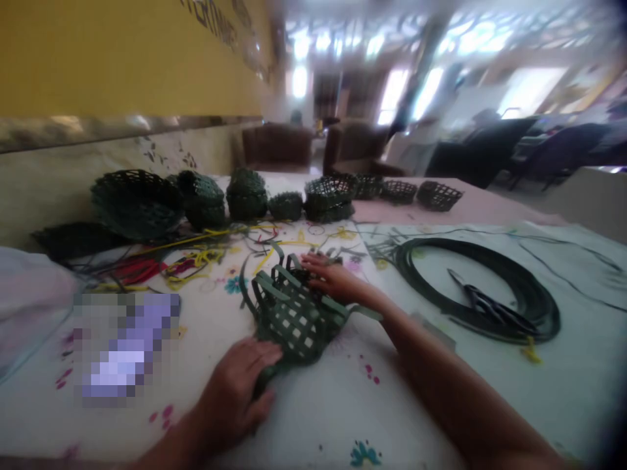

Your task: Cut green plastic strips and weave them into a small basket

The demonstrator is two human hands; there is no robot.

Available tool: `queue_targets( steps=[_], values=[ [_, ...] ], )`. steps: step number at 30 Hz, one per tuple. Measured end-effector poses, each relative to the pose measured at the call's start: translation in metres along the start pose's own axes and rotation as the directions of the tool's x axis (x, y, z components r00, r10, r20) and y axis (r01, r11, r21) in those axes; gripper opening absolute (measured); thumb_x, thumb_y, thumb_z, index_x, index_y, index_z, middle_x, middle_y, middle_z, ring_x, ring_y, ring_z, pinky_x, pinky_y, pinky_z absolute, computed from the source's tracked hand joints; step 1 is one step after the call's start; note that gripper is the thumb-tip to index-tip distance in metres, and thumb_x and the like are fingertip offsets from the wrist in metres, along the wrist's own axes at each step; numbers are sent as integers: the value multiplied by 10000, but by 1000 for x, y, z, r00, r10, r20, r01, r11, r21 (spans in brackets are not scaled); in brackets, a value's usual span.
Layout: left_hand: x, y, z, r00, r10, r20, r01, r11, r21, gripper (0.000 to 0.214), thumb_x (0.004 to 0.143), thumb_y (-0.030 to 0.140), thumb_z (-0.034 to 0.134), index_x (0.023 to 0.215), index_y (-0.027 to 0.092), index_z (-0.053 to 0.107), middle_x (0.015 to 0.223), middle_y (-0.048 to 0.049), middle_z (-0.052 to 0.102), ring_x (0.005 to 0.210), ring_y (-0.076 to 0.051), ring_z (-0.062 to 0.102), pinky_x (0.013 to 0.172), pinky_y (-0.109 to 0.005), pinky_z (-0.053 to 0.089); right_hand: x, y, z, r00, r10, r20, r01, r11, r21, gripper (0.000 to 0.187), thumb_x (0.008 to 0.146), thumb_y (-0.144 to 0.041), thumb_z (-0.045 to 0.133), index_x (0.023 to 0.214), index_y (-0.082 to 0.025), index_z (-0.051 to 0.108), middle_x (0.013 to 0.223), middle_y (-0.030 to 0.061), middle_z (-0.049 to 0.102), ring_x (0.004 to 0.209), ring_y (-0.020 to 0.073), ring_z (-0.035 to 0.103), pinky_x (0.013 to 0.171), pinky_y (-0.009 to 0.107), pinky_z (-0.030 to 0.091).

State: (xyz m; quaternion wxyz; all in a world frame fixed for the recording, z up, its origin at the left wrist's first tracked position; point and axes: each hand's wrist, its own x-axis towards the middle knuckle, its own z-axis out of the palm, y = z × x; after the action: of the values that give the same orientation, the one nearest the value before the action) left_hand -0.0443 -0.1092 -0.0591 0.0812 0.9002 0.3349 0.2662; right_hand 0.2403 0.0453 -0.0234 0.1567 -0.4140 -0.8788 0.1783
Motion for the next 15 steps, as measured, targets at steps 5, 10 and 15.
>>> queue_targets(
  steps=[5,10,15],
  values=[
    [27,31,-20,980,-119,159,110,992,60,422,928,432,513,1168,126,677,1155,-158,706,1040,-285,671,900,-453,564,-15,-38,-45,999,20,-49,3,903,430,480,964,-468,479,1331,-187,610,1266,59,681,1170,232,628,1067,405,442],
    [52,47,-31,954,-132,270,156,985,-71,389,999,337,373,1213,168,649,1171,-102,696,1024,-219,679,921,-371,552,-66,-111,-75,986,43,-161,14,943,333,353,938,-414,513,1143,-212,718,1089,29,750,984,221,697,883,333,534],
    [76,37,-20,946,-110,306,139,988,-74,300,942,201,448,1122,173,687,1061,-88,714,956,-207,686,881,-323,545,-114,-182,-33,999,23,-41,-21,999,34,296,958,-245,428,983,-263,723,942,28,749,863,178,692,797,273,535]
  ],
)
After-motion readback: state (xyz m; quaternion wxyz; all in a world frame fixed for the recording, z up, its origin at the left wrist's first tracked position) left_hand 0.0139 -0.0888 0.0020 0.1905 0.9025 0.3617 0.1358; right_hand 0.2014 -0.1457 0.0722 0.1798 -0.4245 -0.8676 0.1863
